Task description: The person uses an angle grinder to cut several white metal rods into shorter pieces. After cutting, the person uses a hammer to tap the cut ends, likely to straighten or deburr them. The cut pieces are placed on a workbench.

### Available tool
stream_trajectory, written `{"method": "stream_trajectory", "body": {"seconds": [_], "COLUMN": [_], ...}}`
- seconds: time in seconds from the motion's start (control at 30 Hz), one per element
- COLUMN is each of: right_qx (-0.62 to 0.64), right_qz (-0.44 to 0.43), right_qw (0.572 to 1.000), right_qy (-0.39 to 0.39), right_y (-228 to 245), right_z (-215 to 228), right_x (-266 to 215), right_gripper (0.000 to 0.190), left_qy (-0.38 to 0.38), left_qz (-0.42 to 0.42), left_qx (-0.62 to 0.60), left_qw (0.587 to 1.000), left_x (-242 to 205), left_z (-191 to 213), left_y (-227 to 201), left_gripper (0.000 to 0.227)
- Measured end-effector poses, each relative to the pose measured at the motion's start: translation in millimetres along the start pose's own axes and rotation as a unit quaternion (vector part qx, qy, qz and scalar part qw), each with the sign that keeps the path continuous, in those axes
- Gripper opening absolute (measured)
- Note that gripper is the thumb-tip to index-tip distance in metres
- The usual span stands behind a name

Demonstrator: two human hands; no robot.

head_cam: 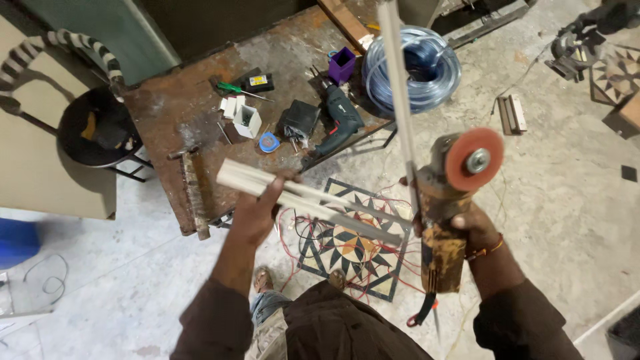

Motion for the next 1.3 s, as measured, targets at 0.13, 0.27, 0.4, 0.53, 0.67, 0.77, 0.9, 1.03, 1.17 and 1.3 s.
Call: {"method": "stream_trajectory", "body": {"seconds": [0.13,0.27,0.4,0.53,0.67,0.77,0.9,1.03,1.17,1.3], "right_qx": [-0.023,-0.056,-0.033,-0.034,0.005,0.010,0.023,0.023,0.015,0.005], "right_qz": [-0.075,-0.130,-0.105,-0.048,-0.014,-0.002,0.030,0.013,-0.030,-0.062], "right_qw": [0.995,0.988,0.992,0.998,0.999,0.998,0.999,1.000,0.999,0.998], "right_qy": [0.055,0.057,0.061,0.005,-0.038,-0.055,-0.029,-0.002,0.001,-0.004], "right_y": [-37.4,-64.0,-55.6,-24.7,7.5,21.2,28.7,14.2,-21.1,-47.6], "right_z": [-7.3,-12.2,-19.0,-16.6,-6.0,-1.4,-2.4,-7.5,-10.9,-5.2], "right_x": [-4.7,-11.7,-10.2,0.4,-1.9,-5.9,-9.7,-18.5,-25.5,-32.5], "right_gripper": [0.096,0.091,0.097,0.103,0.104,0.104,0.103,0.105,0.108,0.107], "left_qy": [0.100,0.100,0.113,0.028,-0.078,-0.107,-0.141,-0.041,0.009,0.118], "left_qz": [-0.087,-0.077,-0.073,-0.050,0.078,0.136,0.176,0.047,-0.102,-0.149], "left_qx": [0.198,0.389,0.292,0.117,-0.205,-0.299,-0.332,-0.231,0.046,0.193], "left_qw": [0.971,0.913,0.947,0.991,0.972,0.938,0.916,0.971,0.994,0.963], "left_x": [37.3,57.4,60.0,26.6,-35.7,-74.7,-75.4,-1.4,52.6,66.4], "left_z": [-73.6,-122.9,-100.5,2.3,73.2,74.9,67.6,44.3,-43.0,-133.3], "left_y": [-77.1,-102.6,-84.7,-24.2,91.1,164.1,170.8,66.8,-33.6,-64.0], "left_gripper": [0.030,0.035,0.036,0.036,0.039,0.041,0.043,0.045,0.045,0.049]}}
Point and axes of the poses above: each hand's wrist, its own x-axis towards the middle knuckle, its own z-axis out of the back of the hand, y = z × x, the point moved 4 cm from there along x, towards the middle knuckle, and after that the axes turned 14 degrees about -x, right-handed, at the moved point
